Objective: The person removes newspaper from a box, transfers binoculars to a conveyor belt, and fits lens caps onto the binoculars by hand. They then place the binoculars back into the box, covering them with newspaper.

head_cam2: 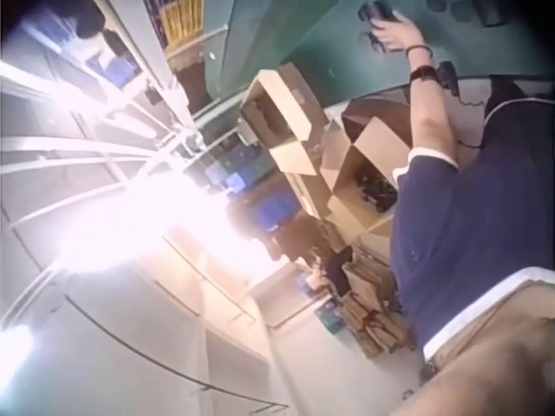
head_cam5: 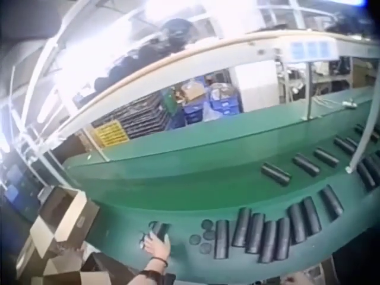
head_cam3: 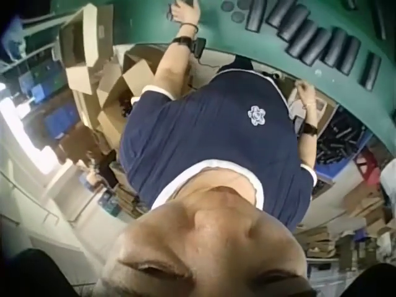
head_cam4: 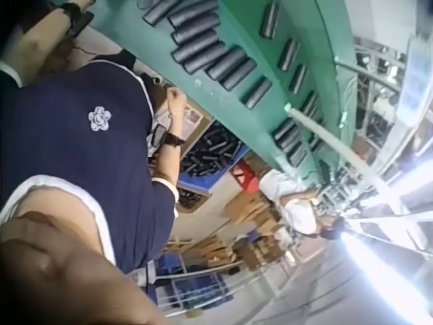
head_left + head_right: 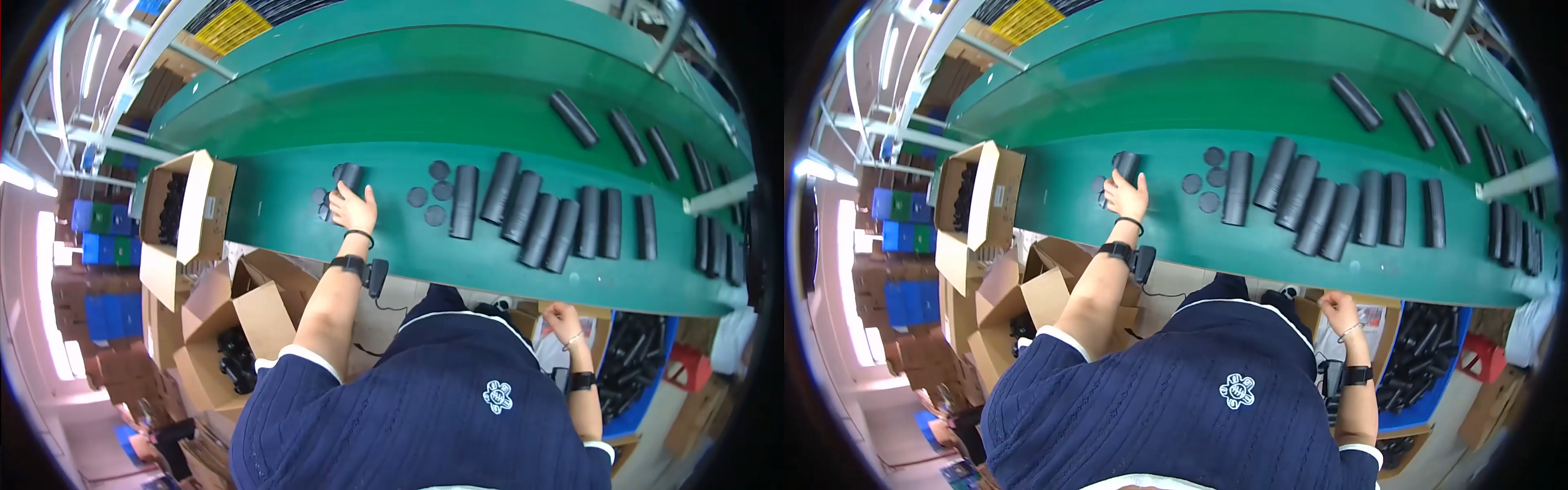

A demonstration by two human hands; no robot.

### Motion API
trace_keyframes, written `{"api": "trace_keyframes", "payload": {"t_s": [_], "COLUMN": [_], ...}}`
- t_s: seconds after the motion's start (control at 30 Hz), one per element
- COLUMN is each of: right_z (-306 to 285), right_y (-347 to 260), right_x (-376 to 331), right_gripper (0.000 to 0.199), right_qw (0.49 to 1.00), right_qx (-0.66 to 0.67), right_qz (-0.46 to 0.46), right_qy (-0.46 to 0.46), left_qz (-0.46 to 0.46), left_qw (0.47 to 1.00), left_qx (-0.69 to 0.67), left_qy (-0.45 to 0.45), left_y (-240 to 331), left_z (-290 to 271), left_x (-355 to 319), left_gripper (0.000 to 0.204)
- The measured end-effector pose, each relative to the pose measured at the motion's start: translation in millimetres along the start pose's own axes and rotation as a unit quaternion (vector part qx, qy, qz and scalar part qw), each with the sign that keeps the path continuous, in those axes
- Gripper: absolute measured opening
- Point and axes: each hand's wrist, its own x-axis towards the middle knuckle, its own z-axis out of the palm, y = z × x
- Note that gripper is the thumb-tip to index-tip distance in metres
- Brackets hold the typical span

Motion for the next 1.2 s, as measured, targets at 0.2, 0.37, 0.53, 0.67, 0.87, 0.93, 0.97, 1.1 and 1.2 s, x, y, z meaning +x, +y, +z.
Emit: {"api": "trace_keyframes", "payload": {"t_s": [0.2,0.37,0.53,0.67,0.87,0.93,0.97,1.1,1.2], "right_z": [44,84,134,158,175,175,175,182,187], "right_y": [-162,-251,-287,-326,-317,-319,-320,-320,-316], "right_x": [66,112,169,188,192,189,189,195,199], "right_gripper": [0.013,0.013,0.020,0.031,0.030,0.030,0.030,0.031,0.028], "right_qw": [0.990,0.972,0.966,0.950,0.930,0.923,0.917,0.909,0.928], "right_qx": [-0.068,-0.090,0.152,0.245,0.303,0.318,0.332,0.346,0.307], "right_qz": [-0.108,-0.167,-0.155,-0.075,-0.033,-0.021,-0.008,-0.006,-0.035], "right_qy": [-0.062,-0.140,-0.141,-0.177,-0.205,-0.214,-0.222,-0.234,-0.209], "left_qz": [0.076,0.247,0.328,0.375,0.243,0.217,0.198,0.226,0.168], "left_qw": [0.990,0.920,0.756,0.715,0.675,0.669,0.653,0.673,0.635], "left_qx": [0.017,-0.126,-0.414,-0.438,-0.531,-0.556,-0.568,-0.583,-0.597], "left_qy": [-0.121,-0.277,-0.386,-0.396,-0.451,-0.443,-0.459,-0.395,-0.461], "left_y": [-47,-43,-35,-34,-41,-41,-41,-43,-40], "left_z": [20,-19,-60,-54,-53,-53,-55,-44,-52], "left_x": [76,83,50,37,18,14,16,15,16], "left_gripper": [0.076,0.080,0.076,0.073,0.068,0.065,0.064,0.058,0.055]}}
